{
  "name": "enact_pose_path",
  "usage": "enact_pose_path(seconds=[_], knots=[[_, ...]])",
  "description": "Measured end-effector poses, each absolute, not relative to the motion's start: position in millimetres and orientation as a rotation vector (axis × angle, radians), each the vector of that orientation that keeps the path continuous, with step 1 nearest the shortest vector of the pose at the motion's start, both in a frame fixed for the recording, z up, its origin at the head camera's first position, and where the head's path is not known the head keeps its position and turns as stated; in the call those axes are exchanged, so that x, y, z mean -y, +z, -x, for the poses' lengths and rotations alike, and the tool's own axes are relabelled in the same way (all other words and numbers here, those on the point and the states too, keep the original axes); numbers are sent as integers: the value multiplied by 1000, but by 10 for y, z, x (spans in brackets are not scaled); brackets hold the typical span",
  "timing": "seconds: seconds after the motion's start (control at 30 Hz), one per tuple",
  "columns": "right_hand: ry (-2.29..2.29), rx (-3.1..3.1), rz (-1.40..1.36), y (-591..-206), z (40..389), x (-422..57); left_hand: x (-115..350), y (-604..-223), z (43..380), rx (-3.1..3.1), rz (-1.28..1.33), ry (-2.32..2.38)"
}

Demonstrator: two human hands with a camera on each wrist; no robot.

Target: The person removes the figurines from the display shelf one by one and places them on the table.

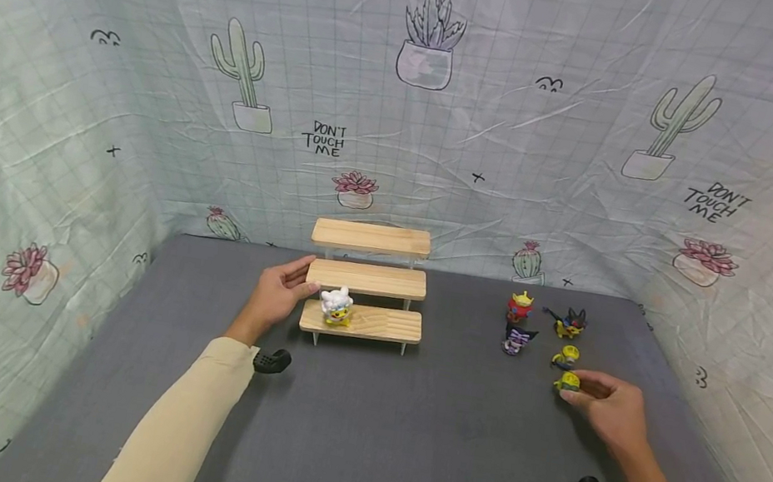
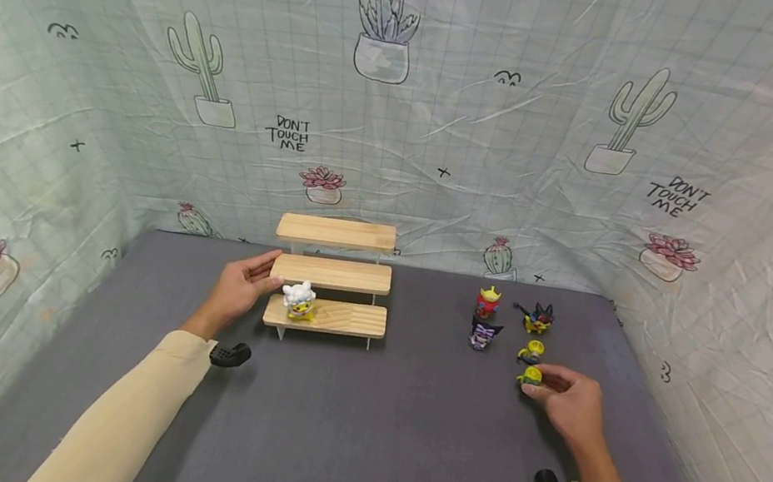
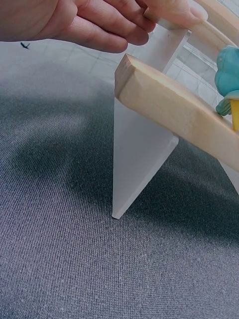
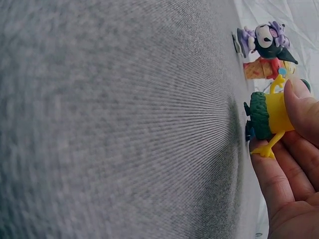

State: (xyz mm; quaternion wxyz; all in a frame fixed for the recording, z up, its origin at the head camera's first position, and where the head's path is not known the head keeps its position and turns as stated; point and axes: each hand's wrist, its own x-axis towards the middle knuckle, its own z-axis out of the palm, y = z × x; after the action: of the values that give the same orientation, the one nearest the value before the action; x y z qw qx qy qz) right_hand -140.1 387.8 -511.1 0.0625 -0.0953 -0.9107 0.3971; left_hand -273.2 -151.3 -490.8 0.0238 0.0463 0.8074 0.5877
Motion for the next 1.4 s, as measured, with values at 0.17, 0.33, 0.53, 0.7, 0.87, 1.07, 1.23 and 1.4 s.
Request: enact_pose_path(seconds=[0.17,0.33,0.53,0.7,0.87,1.07,1.23,1.4], knots=[[1196,2752,278,-5120,1410,-3890,1512,-4914,2726,-2503,-133,1816],[1189,2752,276,-5124,1416,-3905,1512,-4919,2729,-2508,-127,1809],[1178,2771,277,-5117,1411,-3924,1517,-4915,2729,-2496,-138,1816],[1191,2769,279,-5132,1412,-3932,1516,-4916,2732,-2493,-142,1822],[1196,2755,257,-5168,1424,-3945,1517,-4915,2731,-2492,-137,1824],[1200,2761,237,-5177,1425,-3945,1518,-4919,2740,-2485,-133,1829],[1237,2763,226,-5167,1422,-3936,1514,-4915,2741,-2472,-125,1837],[1257,2759,188,-5188,1417,-3953,1519,-4922,2742,-2480,-120,1827]])
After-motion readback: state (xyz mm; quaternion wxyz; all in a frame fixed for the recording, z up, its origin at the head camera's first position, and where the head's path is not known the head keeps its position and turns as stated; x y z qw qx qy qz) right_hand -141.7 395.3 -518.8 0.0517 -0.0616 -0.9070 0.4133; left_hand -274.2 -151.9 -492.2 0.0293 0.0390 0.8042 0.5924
